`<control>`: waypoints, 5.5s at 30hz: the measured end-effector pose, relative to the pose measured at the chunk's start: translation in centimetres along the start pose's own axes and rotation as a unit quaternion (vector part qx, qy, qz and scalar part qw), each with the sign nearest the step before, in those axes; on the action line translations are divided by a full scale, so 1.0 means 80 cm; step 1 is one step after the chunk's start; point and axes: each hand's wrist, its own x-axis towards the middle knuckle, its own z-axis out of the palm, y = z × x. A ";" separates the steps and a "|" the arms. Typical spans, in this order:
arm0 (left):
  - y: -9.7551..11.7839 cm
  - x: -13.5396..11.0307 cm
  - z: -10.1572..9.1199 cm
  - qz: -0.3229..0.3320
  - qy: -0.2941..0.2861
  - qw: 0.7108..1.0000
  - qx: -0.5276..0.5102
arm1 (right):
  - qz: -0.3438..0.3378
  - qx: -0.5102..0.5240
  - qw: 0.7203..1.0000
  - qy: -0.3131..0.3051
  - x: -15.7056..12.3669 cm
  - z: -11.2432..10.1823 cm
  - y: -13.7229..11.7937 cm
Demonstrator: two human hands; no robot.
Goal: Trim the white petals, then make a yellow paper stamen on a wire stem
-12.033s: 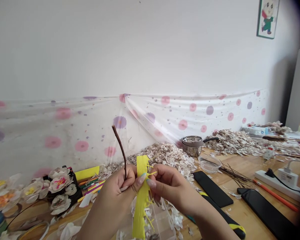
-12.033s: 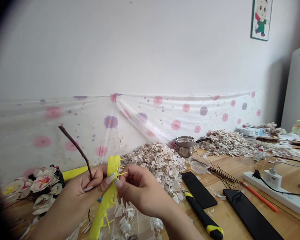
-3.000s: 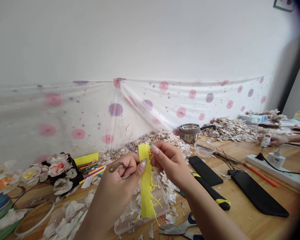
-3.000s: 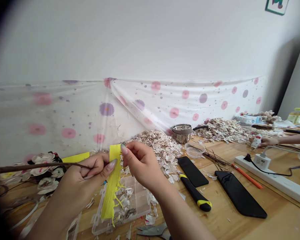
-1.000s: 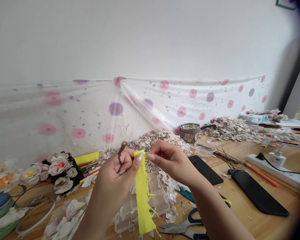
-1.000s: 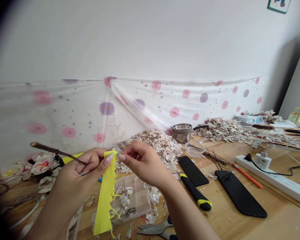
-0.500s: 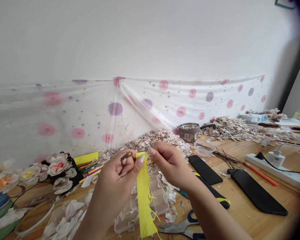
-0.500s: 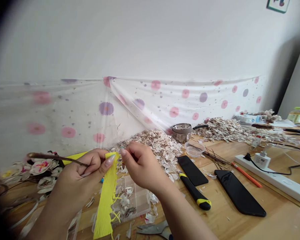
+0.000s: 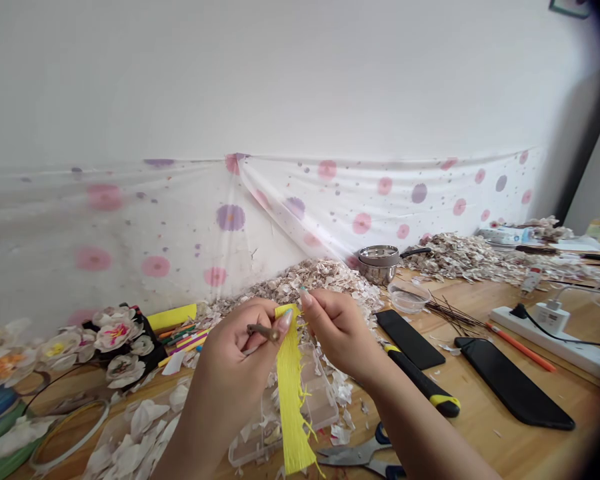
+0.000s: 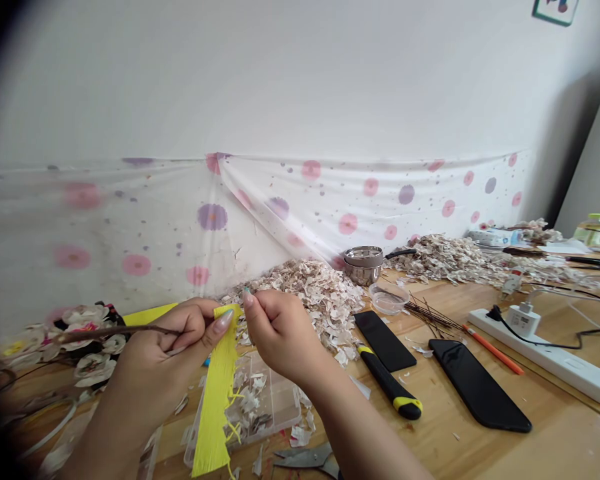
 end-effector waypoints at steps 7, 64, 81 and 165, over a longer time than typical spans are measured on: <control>-0.002 0.001 -0.004 -0.003 0.032 0.999 -0.019 | 0.040 0.159 0.986 -0.021 -0.001 -0.008 0.006; 0.001 0.004 -0.004 0.012 0.069 0.995 0.069 | -0.007 -0.065 0.995 -0.073 -0.002 0.003 -0.010; -0.006 0.007 -0.008 0.050 0.044 0.992 0.105 | -0.019 -0.139 0.990 -0.002 -0.006 0.021 0.001; -0.022 0.008 -0.008 -0.012 -0.005 1.000 -0.007 | -0.005 -0.037 0.999 -0.007 -0.004 0.004 -0.003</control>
